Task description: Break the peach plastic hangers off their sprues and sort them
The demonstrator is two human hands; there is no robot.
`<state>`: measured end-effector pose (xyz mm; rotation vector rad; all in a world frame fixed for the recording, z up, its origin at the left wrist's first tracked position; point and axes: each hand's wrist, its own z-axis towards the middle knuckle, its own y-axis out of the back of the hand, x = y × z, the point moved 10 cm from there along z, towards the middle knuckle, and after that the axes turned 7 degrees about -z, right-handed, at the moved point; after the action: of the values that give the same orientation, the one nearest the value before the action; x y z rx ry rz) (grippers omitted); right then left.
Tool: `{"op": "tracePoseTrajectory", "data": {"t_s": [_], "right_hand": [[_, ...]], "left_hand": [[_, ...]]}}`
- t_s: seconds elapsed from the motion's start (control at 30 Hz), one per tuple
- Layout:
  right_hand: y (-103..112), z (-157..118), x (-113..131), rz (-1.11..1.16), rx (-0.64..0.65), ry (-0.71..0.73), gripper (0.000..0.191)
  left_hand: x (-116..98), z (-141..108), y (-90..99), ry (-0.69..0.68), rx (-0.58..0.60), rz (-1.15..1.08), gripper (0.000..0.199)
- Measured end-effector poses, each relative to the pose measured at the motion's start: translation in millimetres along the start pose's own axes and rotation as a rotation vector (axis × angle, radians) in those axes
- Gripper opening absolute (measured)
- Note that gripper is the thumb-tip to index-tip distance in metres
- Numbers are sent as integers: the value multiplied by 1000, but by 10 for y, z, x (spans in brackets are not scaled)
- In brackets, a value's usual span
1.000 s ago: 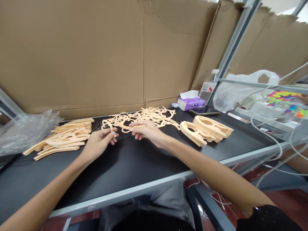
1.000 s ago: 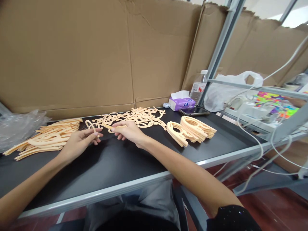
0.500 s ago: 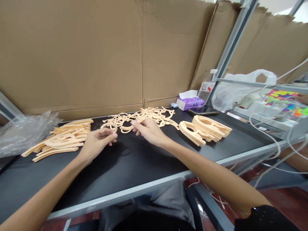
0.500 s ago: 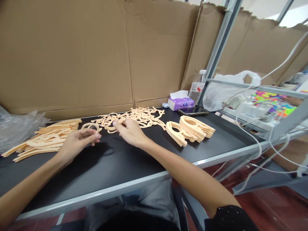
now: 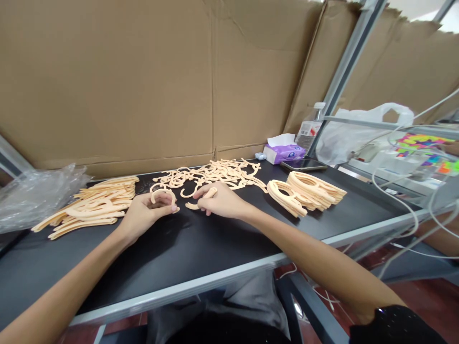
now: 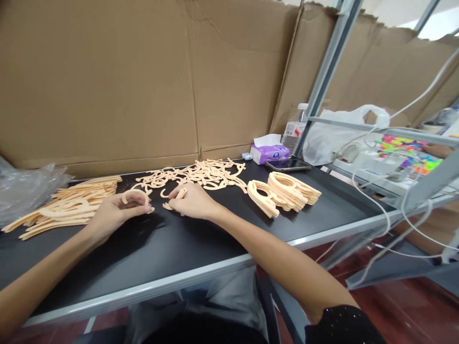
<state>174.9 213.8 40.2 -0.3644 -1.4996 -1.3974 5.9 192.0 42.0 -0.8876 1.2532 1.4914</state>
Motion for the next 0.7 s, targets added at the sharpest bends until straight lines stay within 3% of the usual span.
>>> {"op": "tracePoseTrajectory", "data": {"t_s": [0.1, 0.23, 0.43, 0.57, 0.7], "right_hand": [[-50, -3, 26, 4, 52, 33, 18], [11, -21, 88, -35, 15, 59, 4], [24, -22, 107, -59, 31, 73, 17], [-46, -11, 18, -7, 103, 13, 7], [-39, -10, -12, 22, 90, -22, 14]], "left_hand": [[-29, -4, -40, -10, 44, 69, 25], [-41, 2, -51, -34, 73, 134, 22], [-13, -13, -96, -58, 141, 252, 27], [-59, -49, -125, -109, 170, 298, 23], [-121, -91, -166, -155, 195, 325, 19]]}}
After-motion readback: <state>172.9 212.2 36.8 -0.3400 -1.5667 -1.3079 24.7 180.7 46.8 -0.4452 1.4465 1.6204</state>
